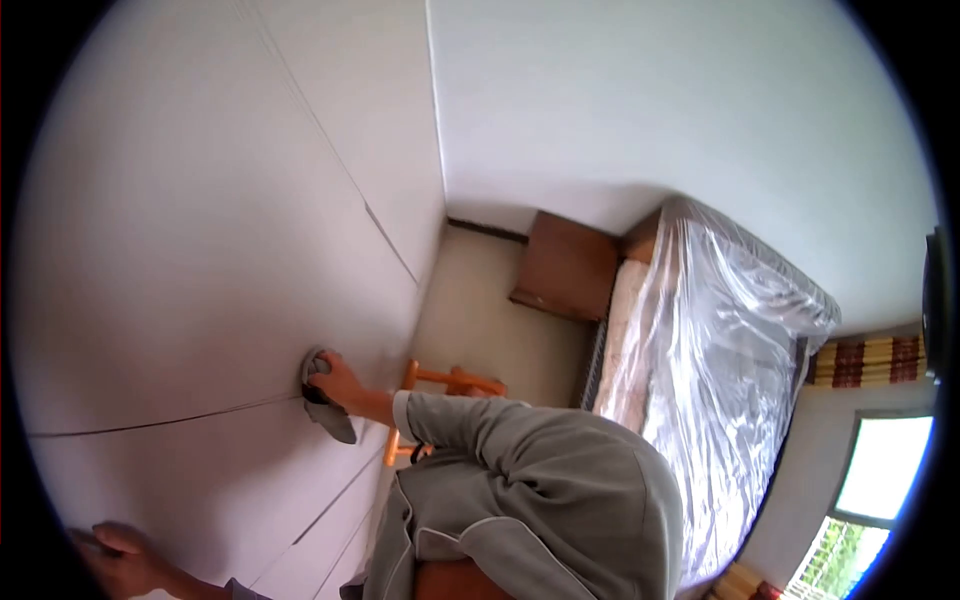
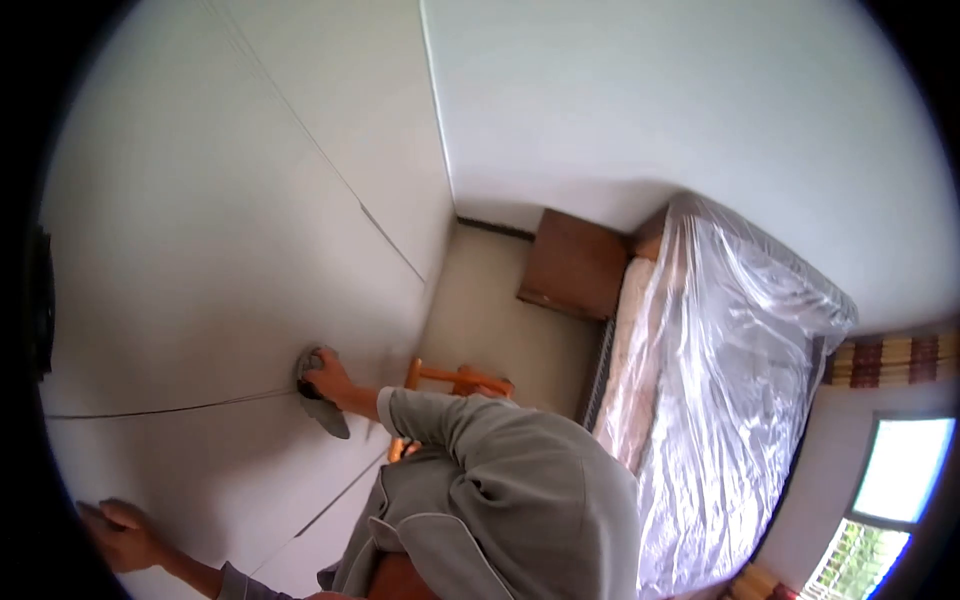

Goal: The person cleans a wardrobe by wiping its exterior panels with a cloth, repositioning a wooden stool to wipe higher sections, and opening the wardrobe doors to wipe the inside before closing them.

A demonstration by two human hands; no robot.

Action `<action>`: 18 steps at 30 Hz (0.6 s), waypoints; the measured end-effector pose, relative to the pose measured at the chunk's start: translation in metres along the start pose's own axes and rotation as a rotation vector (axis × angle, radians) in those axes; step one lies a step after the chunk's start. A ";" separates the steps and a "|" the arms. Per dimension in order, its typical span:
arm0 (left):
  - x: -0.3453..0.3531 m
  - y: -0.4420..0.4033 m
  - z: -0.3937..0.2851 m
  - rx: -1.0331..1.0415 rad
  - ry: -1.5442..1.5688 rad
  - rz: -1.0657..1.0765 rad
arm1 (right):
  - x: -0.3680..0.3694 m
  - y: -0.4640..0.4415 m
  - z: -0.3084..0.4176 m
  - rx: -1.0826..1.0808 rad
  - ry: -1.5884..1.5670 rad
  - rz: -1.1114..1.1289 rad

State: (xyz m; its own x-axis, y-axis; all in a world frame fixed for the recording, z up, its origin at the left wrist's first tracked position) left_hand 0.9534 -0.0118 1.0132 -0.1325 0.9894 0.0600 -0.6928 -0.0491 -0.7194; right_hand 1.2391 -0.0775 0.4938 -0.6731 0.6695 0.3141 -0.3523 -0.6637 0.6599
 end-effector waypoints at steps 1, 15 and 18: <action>-0.020 -0.013 -0.007 0.048 0.122 -0.107 | 0.012 0.010 0.027 -0.031 0.021 0.016; -0.083 -0.038 -0.034 -0.062 0.291 -0.267 | 0.053 0.226 0.314 -1.601 0.344 -0.362; -0.079 -0.032 -0.037 -0.090 0.294 -0.259 | 0.060 0.216 0.313 -1.475 0.184 -0.266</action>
State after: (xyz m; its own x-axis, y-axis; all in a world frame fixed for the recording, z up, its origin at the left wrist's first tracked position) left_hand 1.0123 -0.0830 1.0053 0.2562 0.9650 0.0564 -0.6097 0.2066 -0.7652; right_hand 1.3259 -0.0762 0.8688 -0.5166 0.8450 0.1382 -0.7168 -0.3386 -0.6095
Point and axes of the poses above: each hand's wrist, its own y-axis away from the middle knuckle, its own x-axis out of the palm, z = x × y, the point moved 9 cm from there along -y, towards the middle knuckle, and after that the axes turned 15 degrees about x, right-handed, at the moved point
